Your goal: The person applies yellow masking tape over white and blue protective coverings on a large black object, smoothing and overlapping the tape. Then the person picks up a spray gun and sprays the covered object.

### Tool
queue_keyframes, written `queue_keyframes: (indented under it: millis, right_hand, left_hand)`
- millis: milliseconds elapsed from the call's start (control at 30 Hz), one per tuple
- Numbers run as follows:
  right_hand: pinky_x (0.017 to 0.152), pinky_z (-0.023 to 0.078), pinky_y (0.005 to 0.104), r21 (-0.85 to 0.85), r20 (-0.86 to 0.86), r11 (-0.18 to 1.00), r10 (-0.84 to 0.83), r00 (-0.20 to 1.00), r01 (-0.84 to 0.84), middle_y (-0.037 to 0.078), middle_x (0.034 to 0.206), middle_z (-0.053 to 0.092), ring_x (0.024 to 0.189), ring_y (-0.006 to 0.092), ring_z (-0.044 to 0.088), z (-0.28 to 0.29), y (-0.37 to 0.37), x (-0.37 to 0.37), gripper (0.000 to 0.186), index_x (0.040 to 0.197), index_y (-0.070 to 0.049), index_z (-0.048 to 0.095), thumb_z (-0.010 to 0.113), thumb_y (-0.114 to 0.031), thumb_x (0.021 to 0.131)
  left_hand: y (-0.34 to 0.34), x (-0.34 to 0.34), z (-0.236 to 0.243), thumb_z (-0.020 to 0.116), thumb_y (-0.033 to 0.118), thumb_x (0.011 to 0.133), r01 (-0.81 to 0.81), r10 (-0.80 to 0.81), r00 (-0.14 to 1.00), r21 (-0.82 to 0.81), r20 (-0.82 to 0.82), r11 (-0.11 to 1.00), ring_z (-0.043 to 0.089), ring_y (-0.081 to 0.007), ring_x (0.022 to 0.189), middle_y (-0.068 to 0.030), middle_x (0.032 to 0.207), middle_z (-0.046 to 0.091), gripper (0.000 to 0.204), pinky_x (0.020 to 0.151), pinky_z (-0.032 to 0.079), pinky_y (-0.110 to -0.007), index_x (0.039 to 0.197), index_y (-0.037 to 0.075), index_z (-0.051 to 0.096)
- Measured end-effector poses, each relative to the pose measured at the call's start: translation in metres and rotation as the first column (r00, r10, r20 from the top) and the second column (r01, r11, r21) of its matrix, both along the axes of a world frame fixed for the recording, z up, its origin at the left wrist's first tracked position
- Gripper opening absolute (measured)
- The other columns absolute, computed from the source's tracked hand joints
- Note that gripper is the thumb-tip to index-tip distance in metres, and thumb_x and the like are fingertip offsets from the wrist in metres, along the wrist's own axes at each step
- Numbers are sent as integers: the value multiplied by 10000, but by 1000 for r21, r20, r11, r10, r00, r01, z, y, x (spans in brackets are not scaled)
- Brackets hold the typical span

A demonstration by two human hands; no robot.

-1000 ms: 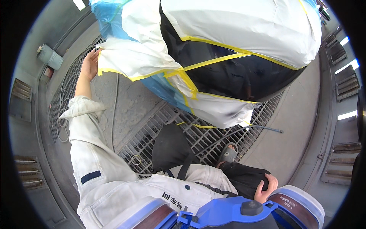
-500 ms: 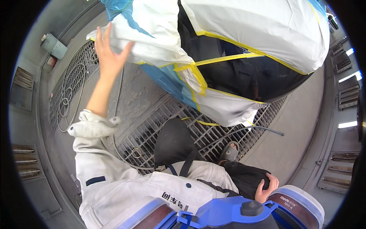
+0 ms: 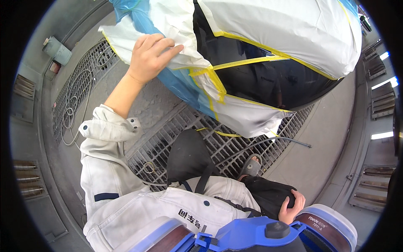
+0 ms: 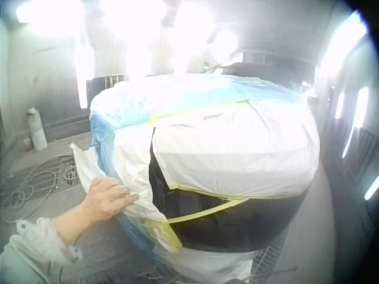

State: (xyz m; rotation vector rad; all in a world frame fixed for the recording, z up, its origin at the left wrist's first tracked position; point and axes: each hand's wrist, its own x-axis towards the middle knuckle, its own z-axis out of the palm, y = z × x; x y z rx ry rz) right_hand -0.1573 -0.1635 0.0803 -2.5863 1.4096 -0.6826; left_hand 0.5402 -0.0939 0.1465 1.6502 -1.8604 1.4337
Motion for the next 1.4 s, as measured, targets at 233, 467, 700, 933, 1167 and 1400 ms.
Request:
queue_keyframes:
  millis: [233, 467, 700, 933, 1167, 1400]
  right_hand:
    - [1061, 513, 501, 11, -8, 1000, 8, 1000, -8, 174, 1179, 747, 1142, 409, 663, 4, -1, 5, 340, 1194, 4, 731, 711, -23, 856]
    - [1070, 501, 496, 23, 8, 1000, -12, 1000, 12, 175, 1190, 739, 1151, 409, 648, 6, 3, -1, 342, 1210, 15, 724, 705, -6, 870]
    - [1067, 523, 513, 20, -1, 998, -53, 999, 53, 171, 1171, 761, 1148, 418, 678, 2, 5, -9, 355, 1194, -16, 745, 716, -51, 842]
    - [1071, 520, 518, 48, -1, 999, -25, 1000, 25, 178, 1177, 759, 1149, 422, 677, 4, 1, -3, 352, 1198, -7, 746, 714, -45, 849]
    - [1074, 520, 516, 49, -5, 999, -9, 1000, 10, 175, 1184, 759, 1159, 419, 678, 8, 1, 5, 354, 1206, -7, 741, 711, -46, 855]
    - [1090, 505, 492, 60, -12, 998, 4, 1000, -4, 177, 1209, 744, 1178, 409, 662, 11, 3, 8, 345, 1232, 10, 727, 694, -8, 889]
  left_hand:
    - [24, 12, 1, 741, 199, 785, 62, -66, 995, 54, 70, 997, 679, -177, 995, 61, 1021, 710, 431, 860, 505, -350, 1204, 192, 841]
    - [6, 28, -2, 740, 168, 798, 73, -82, 994, 127, 74, 989, 688, -197, 1071, 33, 1091, 723, 437, 913, 522, -370, 1226, 173, 828]
    - [7, -24, 9, 791, 156, 798, -29, 47, 988, 120, -150, 992, 668, -233, 1185, -7, 1252, 713, 391, 969, 512, -411, 1185, 198, 830]
    - [-34, -50, 12, 862, 219, 868, 256, -195, 957, 310, -215, 916, 672, -225, 1113, 21, 1111, 736, 292, 966, 512, -394, 1149, 151, 828]
    - [-40, -47, 0, 846, 208, 889, 221, -145, 961, 337, -236, 915, 663, -194, 1077, 36, 1073, 732, 177, 911, 504, -371, 1045, 143, 793]
    - [-40, -42, -19, 766, 206, 916, 207, -174, 972, 228, -157, 951, 639, -171, 1062, 44, 1083, 708, 140, 873, 484, -331, 1043, 146, 762]
